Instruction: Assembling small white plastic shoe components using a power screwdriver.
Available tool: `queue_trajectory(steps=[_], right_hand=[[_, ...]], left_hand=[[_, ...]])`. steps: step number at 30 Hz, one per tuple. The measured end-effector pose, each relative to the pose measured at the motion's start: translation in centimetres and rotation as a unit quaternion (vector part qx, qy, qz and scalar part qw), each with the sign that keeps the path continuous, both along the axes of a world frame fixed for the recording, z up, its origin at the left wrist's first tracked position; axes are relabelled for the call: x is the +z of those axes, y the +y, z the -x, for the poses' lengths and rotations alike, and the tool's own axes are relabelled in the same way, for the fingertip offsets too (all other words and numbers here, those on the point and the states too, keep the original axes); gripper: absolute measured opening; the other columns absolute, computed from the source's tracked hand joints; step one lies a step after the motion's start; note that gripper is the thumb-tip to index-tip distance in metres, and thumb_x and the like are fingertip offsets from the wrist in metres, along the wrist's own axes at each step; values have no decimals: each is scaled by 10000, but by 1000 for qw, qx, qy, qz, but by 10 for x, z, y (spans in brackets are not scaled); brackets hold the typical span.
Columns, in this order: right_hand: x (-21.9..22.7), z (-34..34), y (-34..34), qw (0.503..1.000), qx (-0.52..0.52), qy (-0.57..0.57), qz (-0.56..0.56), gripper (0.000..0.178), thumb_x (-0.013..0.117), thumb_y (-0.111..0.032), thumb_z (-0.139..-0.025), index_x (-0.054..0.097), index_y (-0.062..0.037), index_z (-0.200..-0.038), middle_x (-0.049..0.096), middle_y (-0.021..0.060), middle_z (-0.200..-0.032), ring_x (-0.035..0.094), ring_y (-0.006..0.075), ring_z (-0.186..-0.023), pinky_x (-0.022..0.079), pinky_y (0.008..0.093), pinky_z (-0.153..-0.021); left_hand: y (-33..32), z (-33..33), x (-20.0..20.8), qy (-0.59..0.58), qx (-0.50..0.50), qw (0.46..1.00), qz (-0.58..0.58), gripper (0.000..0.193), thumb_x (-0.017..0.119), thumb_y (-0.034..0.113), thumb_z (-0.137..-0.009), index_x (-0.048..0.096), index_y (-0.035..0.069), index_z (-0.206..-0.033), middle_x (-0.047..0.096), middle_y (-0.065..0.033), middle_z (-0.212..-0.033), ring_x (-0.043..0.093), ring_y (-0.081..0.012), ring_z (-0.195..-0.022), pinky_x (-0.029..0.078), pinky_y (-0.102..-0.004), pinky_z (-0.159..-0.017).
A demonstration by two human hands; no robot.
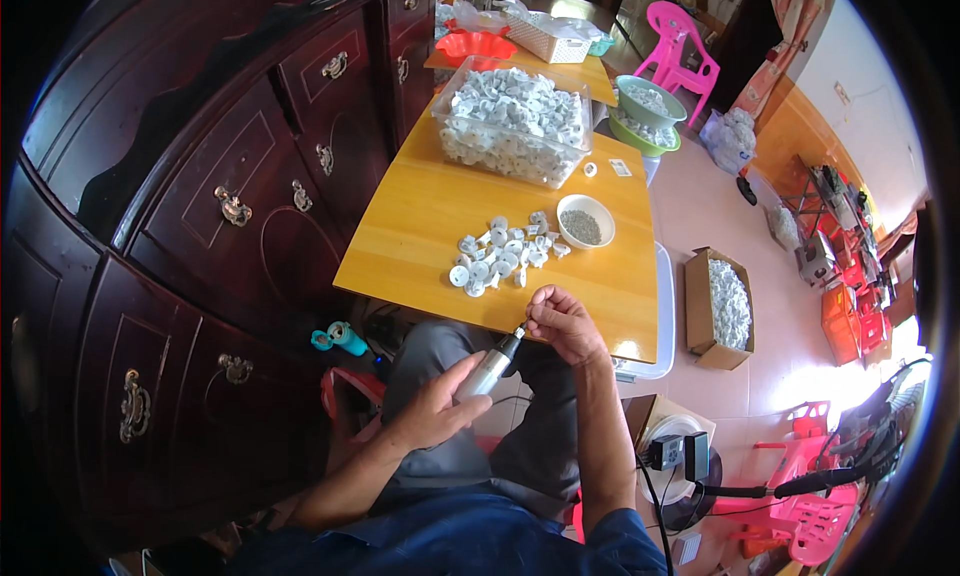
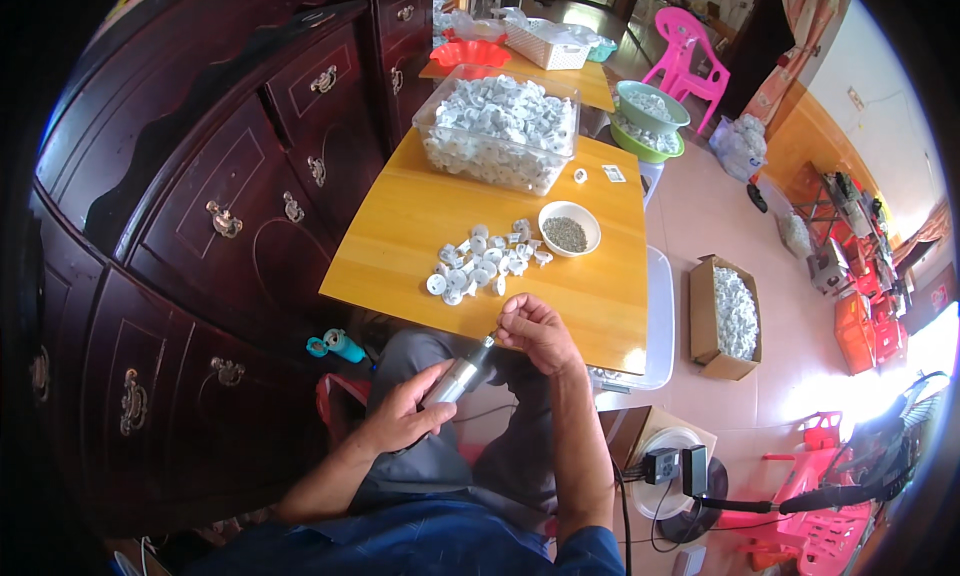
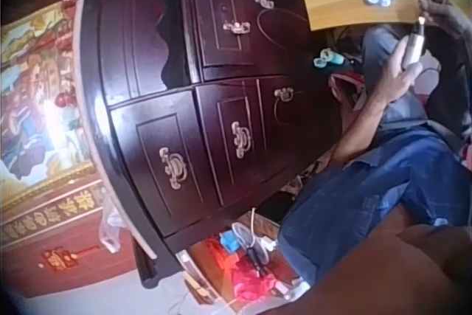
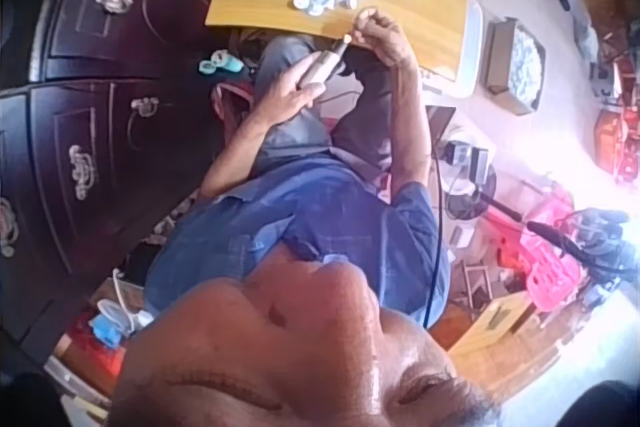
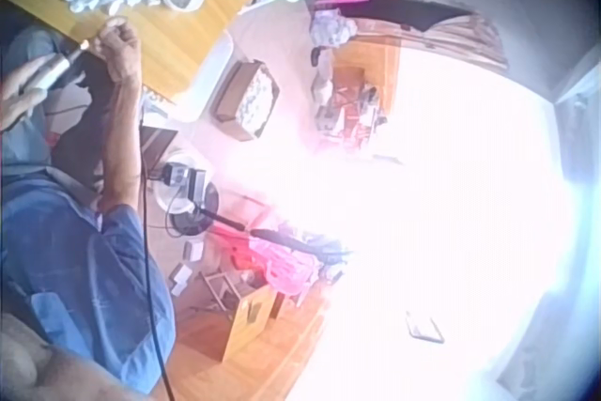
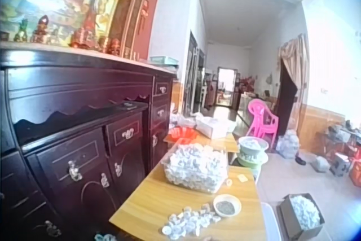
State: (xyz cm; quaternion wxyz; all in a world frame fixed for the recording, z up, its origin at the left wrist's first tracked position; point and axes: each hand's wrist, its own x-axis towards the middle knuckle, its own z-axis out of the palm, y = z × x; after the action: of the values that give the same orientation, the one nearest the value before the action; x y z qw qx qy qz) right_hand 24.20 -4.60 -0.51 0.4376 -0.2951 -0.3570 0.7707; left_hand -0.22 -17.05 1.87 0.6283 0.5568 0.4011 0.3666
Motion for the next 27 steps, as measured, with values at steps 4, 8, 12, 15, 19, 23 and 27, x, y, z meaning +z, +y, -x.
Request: queue_trajectory(steps=[4,8,12,15,19,23,27], right_hand=[[1,-6,2,1000,20,-18,-9,121,658,-8,-914,602,-43,-1015,647,53,-906,643,133,-755,538,241,-684],[-5,-6,5,999,42,0,-32,151,675,-68,-923,600,-53,-1053,655,46,-950,640,125,-787,540,246,-703],[4,6,4,1000,-5,-15,5,204,651,-142,-959,596,-54,-1135,664,44,-1036,645,121,-828,542,259,-740],[-7,9,19,985,-109,-123,-57,237,636,-154,-970,604,-41,-1175,665,45,-1078,655,131,-849,540,271,-737],[-14,18,35,919,-178,-313,-158,243,662,-125,-930,635,-49,-1159,661,57,-1064,660,149,-858,535,279,-719],[-21,20,43,793,-190,-460,-352,292,710,-101,-838,670,-94,-1128,662,102,-987,650,199,-794,527,322,-692],[-17,28,41,740,-186,-502,-407,257,733,-105,-790,661,-86,-1036,656,125,-925,633,249,-746,524,365,-690]], left_hand=[[1,-1,2,3,-7,1000,3,621,647,187,-923,395,52,-1474,590,-5,-891,550,-59,-637,476,-235,-569],[1,-1,4,-11,-11,1000,7,623,640,183,-926,385,53,-1479,587,-2,-895,534,-52,-629,467,-229,-563],[2,0,-2,-27,15,1000,-1,627,637,177,-931,372,34,-1481,587,0,-917,523,-43,-641,459,-221,-565],[2,-1,-2,-38,32,999,1,617,634,171,-934,377,21,-1474,591,-4,-933,525,-42,-654,458,-220,-574],[4,1,-5,-44,45,998,-16,604,634,164,-935,387,19,-1467,598,-10,-948,525,-44,-660,463,-221,-585],[6,3,1,-40,54,998,-16,579,627,154,-940,403,12,-1455,607,-20,-961,530,-48,-669,471,-226,-592],[7,6,1,-40,57,997,-20,561,622,147,-943,414,8,-1445,613,-32,-964,539,-55,-663,476,-231,-592]])
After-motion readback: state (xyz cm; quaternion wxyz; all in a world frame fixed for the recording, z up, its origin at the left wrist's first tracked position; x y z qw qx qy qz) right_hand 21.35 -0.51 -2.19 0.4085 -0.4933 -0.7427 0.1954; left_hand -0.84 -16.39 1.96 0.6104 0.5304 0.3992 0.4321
